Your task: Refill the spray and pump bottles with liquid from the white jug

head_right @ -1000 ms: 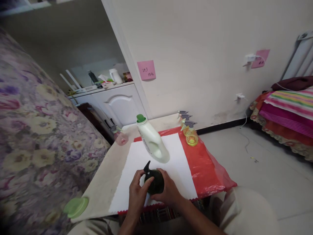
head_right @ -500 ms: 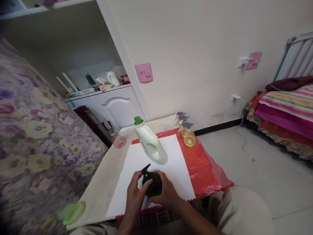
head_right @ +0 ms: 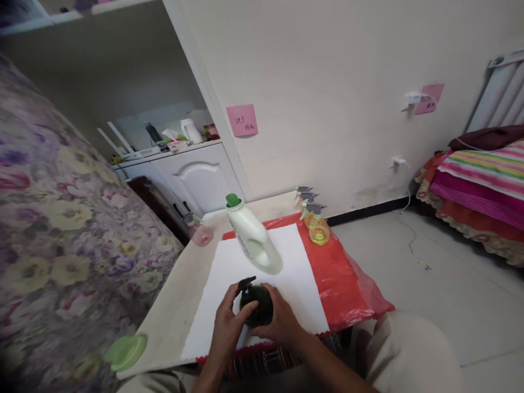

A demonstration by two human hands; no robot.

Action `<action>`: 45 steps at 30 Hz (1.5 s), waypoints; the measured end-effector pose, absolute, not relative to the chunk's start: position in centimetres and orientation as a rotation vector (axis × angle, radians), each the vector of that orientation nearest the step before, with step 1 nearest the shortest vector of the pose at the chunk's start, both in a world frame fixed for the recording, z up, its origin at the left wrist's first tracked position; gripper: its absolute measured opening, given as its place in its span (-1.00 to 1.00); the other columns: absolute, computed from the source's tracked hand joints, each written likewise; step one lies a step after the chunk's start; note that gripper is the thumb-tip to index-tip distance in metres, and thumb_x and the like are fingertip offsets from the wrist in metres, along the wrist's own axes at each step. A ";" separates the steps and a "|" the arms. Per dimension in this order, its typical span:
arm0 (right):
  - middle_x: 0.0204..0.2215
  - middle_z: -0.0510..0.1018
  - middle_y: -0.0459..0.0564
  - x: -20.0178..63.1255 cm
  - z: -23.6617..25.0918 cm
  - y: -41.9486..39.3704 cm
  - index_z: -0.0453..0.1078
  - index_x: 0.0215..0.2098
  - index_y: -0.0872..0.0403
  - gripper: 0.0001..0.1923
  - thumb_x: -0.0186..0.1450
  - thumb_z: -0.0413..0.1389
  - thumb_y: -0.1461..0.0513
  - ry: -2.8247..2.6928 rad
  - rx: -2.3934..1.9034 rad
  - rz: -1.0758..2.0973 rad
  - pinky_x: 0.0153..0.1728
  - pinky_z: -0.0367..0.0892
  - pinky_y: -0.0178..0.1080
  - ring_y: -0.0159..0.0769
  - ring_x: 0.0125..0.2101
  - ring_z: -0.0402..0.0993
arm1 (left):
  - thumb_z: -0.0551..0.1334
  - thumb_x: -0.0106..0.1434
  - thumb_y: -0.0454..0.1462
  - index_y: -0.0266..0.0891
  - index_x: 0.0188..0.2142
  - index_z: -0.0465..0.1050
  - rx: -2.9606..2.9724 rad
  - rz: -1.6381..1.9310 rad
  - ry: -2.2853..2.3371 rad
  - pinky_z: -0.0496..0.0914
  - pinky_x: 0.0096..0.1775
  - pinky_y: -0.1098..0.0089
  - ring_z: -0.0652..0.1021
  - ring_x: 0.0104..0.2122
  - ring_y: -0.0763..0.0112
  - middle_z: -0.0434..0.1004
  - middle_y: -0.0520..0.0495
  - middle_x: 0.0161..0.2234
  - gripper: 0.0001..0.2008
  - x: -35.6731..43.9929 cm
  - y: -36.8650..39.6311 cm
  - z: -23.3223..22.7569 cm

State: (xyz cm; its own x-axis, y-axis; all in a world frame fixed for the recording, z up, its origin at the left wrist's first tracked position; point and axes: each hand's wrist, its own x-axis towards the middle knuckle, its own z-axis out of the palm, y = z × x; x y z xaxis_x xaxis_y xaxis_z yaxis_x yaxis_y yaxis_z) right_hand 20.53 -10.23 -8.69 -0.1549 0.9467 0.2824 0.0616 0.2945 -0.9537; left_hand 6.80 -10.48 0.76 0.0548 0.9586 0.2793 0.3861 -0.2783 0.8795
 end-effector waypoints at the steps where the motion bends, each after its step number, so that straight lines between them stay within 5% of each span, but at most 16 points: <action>1: 0.10 0.36 0.05 20.5 -8.7 -10.2 0.07 0.19 -0.04 0.00 -0.18 0.36 0.32 -1.505 -0.980 1.045 0.09 0.23 0.02 -0.01 0.08 0.33 | 0.29 0.10 -0.28 -0.15 -0.13 0.45 1.725 1.236 1.393 0.30 -0.02 0.31 0.46 -0.09 0.25 0.50 -0.02 -0.16 -0.70 7.1 -10.6 0.6; 5: 0.10 0.36 0.06 20.6 -8.8 -10.1 0.07 0.19 -0.03 0.00 -0.18 0.37 0.30 -1.505 -0.984 1.043 0.09 0.23 0.01 -0.02 0.08 0.32 | 0.25 0.15 -0.24 -0.17 -0.26 0.47 1.757 1.266 1.405 0.34 -0.12 0.33 0.48 -0.21 0.26 0.48 0.00 -0.29 -0.86 7.5 -10.7 0.6; 19: 0.10 0.35 0.08 20.5 -8.9 -10.0 0.06 0.19 -0.04 0.03 -0.19 0.38 0.31 -1.518 -0.977 1.030 0.11 0.21 0.08 0.02 0.09 0.31 | 0.29 0.09 -0.21 -0.18 -0.16 0.48 1.708 1.257 1.380 0.34 -0.03 0.24 0.49 -0.11 0.19 0.53 -0.06 -0.18 -0.71 6.9 -10.6 0.7; 32: 0.10 0.36 0.07 20.2 -8.4 -10.4 0.07 0.19 -0.02 0.02 -0.20 0.38 0.32 -1.435 -0.950 1.048 0.11 0.20 0.05 0.01 0.09 0.31 | 0.29 0.11 -0.22 -0.17 -0.24 0.48 1.677 1.330 1.460 0.36 -0.08 0.30 0.51 -0.16 0.23 0.54 -0.03 -0.25 -0.80 7.7 -11.4 1.4; 45: 0.22 0.24 0.14 24.2 -5.2 -10.5 0.04 0.26 0.00 0.10 -0.15 0.43 0.03 -1.435 -0.755 1.220 0.22 0.02 0.07 0.02 0.23 0.13 | 0.26 0.13 -0.27 -0.19 -0.17 0.49 1.729 1.068 1.094 0.34 -0.03 0.29 0.51 -0.11 0.21 0.57 -0.06 -0.19 -0.76 7.6 -9.9 4.9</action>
